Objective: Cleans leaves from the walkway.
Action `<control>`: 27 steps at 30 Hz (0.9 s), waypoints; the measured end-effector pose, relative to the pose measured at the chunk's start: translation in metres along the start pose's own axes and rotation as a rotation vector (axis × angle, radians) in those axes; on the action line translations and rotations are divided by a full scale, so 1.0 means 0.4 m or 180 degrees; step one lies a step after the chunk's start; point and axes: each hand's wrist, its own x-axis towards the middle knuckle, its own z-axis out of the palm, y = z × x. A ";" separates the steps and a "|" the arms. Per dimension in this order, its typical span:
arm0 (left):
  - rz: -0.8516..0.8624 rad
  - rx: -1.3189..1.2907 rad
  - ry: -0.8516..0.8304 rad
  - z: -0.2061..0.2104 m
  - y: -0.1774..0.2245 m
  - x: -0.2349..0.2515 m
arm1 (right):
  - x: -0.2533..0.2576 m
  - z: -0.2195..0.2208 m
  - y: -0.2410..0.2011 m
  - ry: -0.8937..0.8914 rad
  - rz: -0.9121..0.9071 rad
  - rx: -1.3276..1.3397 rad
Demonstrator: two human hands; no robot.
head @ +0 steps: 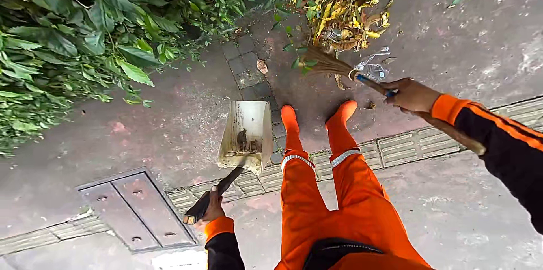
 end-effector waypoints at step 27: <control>-0.0141 0.0007 0.0124 0.003 -0.010 0.025 | 0.111 0.478 -0.273 -0.0902 -0.0296 0.0692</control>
